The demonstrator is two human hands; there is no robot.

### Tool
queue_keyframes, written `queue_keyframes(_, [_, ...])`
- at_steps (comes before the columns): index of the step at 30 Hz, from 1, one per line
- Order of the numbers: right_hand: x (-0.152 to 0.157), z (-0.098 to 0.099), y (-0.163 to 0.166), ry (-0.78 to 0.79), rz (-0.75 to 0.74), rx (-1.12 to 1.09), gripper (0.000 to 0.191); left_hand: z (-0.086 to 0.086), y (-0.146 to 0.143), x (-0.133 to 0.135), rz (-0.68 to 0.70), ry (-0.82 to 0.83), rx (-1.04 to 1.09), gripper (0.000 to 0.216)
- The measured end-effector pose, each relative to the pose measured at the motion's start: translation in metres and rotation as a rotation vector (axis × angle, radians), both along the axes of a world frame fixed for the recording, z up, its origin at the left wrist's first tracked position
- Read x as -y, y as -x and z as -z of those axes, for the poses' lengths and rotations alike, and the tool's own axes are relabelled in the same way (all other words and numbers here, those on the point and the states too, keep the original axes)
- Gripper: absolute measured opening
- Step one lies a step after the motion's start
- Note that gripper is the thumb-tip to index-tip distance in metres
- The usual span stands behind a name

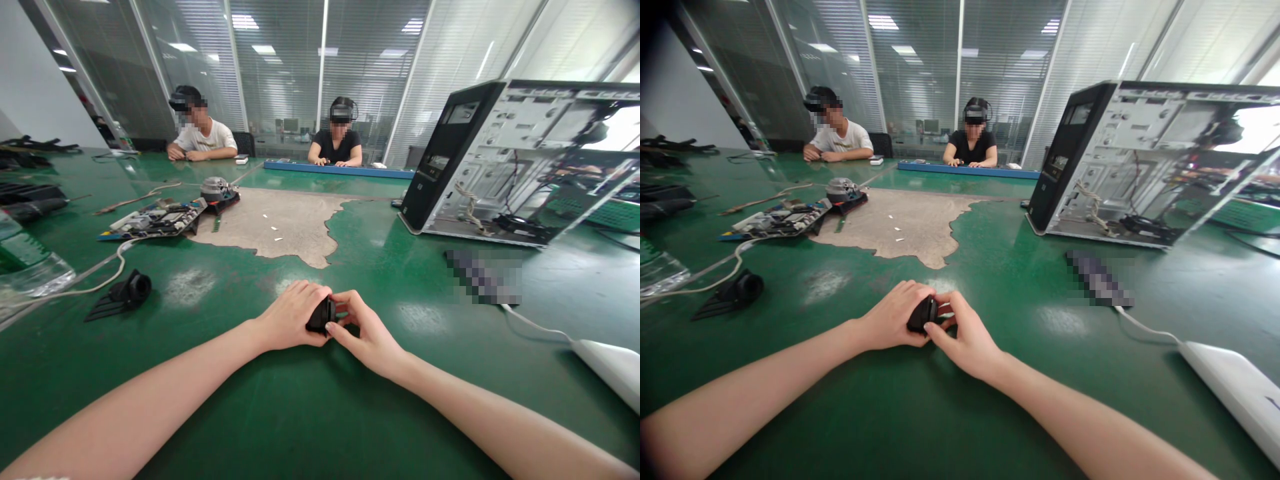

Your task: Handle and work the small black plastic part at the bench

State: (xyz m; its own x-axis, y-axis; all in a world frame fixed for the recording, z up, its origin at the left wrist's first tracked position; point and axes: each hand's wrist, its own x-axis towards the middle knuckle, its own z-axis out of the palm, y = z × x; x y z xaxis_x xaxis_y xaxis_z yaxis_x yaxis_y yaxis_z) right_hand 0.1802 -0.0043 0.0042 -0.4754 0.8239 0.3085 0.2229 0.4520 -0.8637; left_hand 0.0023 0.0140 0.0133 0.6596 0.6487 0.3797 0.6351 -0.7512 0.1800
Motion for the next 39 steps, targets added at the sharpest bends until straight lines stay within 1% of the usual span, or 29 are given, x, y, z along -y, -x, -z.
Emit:
queue_keyframes(3, [0.0012, -0.0006, -0.0001, -0.115, 0.018, -0.018, 0.021, -0.0005, -0.0002, 0.0004, 0.009, -0.004, 0.012, 0.045])
queue_keyframes(5, [0.0012, -0.0001, -0.0001, -0.132, 0.02, -0.025, 0.019, -0.0008, -0.0002, 0.0006, 0.009, -0.007, 0.02, 0.045])
queue_keyframes(7, [0.0007, 0.001, 0.0001, -0.109, 0.016, -0.032, 0.021, -0.001, -0.0001, 0.0006, 0.004, -0.005, 0.018, 0.045])
queue_keyframes(11, [-0.0009, 0.0036, 0.0002, 0.01, 0.006, -0.019, 0.028, -0.0005, 0.0001, 0.0005, -0.003, -0.002, 0.01, 0.045])
queue_keyframes(14, [-0.0012, 0.0038, -0.0002, 0.085, -0.02, 0.009, 0.028, 0.0002, 0.0002, 0.0004, -0.005, -0.004, 0.01, 0.047])
queue_keyframes(16, [-0.0008, 0.0026, -0.0004, 0.094, -0.025, 0.018, 0.026, 0.0004, 0.0004, 0.0004, -0.006, -0.001, 0.008, 0.048])
queue_keyframes(18, [0.0001, 0.0008, -0.0005, 0.053, -0.009, 0.017, 0.026, 0.0002, 0.0004, 0.0005, -0.006, 0.003, 0.004, 0.048])
queue_keyframes(22, [0.0012, -0.0011, -0.0004, -0.085, 0.012, -0.004, 0.022, -0.0007, 0.0, 0.0006, 0.001, -0.002, 0.012, 0.046])
queue_keyframes(24, [0.0009, -0.0005, -0.0003, -0.107, 0.012, -0.016, 0.019, -0.0012, -0.0003, 0.0008, 0.002, -0.004, 0.018, 0.046])
queue_keyframes(26, [0.0001, 0.0007, -0.0003, -0.092, 0.011, -0.027, 0.02, -0.0016, -0.0005, 0.001, -0.003, 0.001, 0.016, 0.046])
queue_keyframes(29, [-0.0013, 0.0025, -0.0004, -0.027, 0.012, -0.029, 0.025, -0.0019, -0.0006, 0.001, -0.006, 0.01, 0.009, 0.045])
queue_keyframes(32, [-0.002, 0.0028, -0.0008, 0.043, 0.004, 0.006, 0.029, -0.0018, -0.0007, 0.0007, -0.002, 0.007, 0.01, 0.046])
queue_keyframes(34, [-0.0016, 0.0017, -0.0009, 0.061, -0.005, 0.024, 0.029, -0.0017, -0.0007, 0.0004, -0.002, 0.005, 0.009, 0.047])
queue_keyframes(36, [-0.0003, -0.0003, -0.0007, 0.029, -0.003, 0.021, 0.028, -0.0018, -0.0008, 0.0005, -0.003, 0.004, -0.001, 0.047])
queue_keyframes(39, [0.0021, -0.0035, -0.0002, -0.094, 0.013, 0.001, 0.025, -0.0024, -0.0007, 0.0011, 0.0, 0.0, -0.006, 0.046])
